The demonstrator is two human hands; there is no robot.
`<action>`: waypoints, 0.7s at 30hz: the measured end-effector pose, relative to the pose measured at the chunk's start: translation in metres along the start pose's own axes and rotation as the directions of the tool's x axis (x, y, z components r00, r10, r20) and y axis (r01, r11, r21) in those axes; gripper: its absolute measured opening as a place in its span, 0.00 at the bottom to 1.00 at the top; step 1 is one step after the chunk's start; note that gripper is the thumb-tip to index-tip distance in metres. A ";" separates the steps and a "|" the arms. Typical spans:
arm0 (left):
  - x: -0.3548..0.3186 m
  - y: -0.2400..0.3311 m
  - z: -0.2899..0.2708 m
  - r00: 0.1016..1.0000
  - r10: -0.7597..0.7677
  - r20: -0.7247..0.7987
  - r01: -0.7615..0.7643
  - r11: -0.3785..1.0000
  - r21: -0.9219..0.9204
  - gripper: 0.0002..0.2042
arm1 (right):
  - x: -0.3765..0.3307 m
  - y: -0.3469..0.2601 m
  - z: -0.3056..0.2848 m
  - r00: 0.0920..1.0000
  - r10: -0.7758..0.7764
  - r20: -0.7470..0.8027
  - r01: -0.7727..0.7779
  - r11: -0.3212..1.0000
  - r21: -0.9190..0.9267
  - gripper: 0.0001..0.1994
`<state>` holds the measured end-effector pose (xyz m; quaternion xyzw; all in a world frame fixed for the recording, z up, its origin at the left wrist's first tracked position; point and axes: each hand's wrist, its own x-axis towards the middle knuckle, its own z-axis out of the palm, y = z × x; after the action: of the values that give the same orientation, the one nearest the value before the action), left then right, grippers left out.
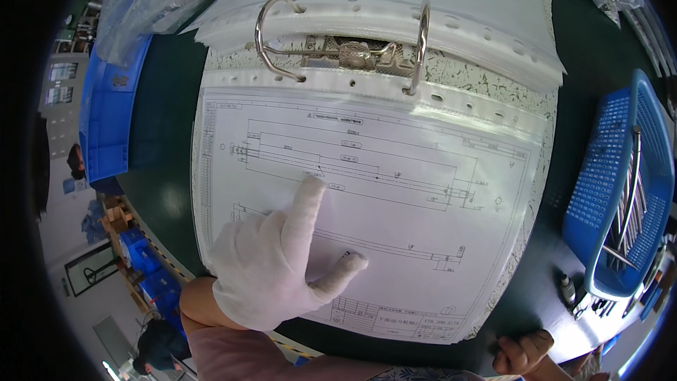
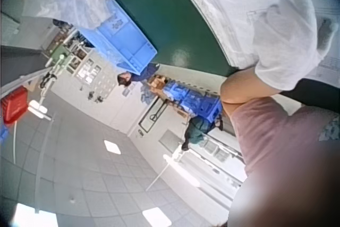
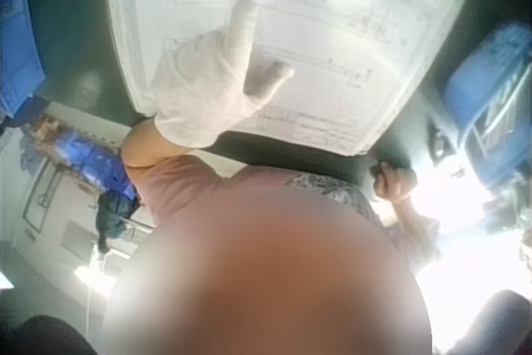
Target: Measuring the diameter and specifications of metal rods using a digital micrometer and comparing with technical drawings.
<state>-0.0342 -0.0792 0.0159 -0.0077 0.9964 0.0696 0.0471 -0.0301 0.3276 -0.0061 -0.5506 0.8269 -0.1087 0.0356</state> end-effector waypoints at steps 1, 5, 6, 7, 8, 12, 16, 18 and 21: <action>0.001 0.001 0.000 1.000 0.001 -0.002 -0.001 1.000 -0.001 0.35 | 0.000 0.000 -0.001 1.000 0.001 0.003 0.000 1.000 -0.006 0.12; -0.002 0.002 0.002 0.945 0.326 -0.019 -0.324 0.944 0.064 0.25 | -0.001 0.000 0.000 1.000 0.005 -0.003 -0.005 1.000 -0.010 0.12; -0.003 0.002 0.002 0.889 0.458 0.007 -0.457 0.887 0.069 0.22 | -0.003 0.001 -0.001 1.000 0.009 0.011 -0.009 1.000 0.009 0.12; -0.002 0.002 0.006 0.843 0.535 -0.045 -0.537 0.843 -0.024 0.19 | -0.004 0.001 -0.001 1.000 0.011 0.025 -0.012 1.000 0.029 0.12; -0.003 0.002 0.006 0.844 0.534 -0.047 -0.535 0.844 -0.023 0.19 | -0.003 0.001 0.000 1.000 0.009 0.024 -0.009 1.000 0.027 0.12; -0.009 0.007 0.008 0.661 0.748 0.055 -0.696 0.639 -0.329 0.21 | 0.000 0.002 -0.001 1.000 0.007 0.008 -0.007 1.000 0.017 0.12; -0.009 0.016 0.013 0.452 0.890 0.067 -0.759 0.423 -0.495 0.14 | 0.003 -0.001 0.000 0.999 0.036 -0.022 -0.037 0.999 -0.031 0.12; -0.011 0.021 0.011 0.451 0.888 0.086 -0.731 0.423 -0.536 0.10 | -0.001 -0.001 0.000 0.999 0.039 -0.017 -0.040 0.999 -0.031 0.12; 0.002 0.008 0.003 0.584 0.798 -0.151 -0.569 0.269 -0.777 0.09 | 0.002 -0.004 -0.006 0.999 0.042 -0.010 -0.042 0.998 -0.052 0.12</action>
<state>-0.0361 -0.0707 0.0136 0.4175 0.7497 0.4942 0.1392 -0.0282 0.3250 0.0005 -0.5333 0.8410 -0.0889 0.0196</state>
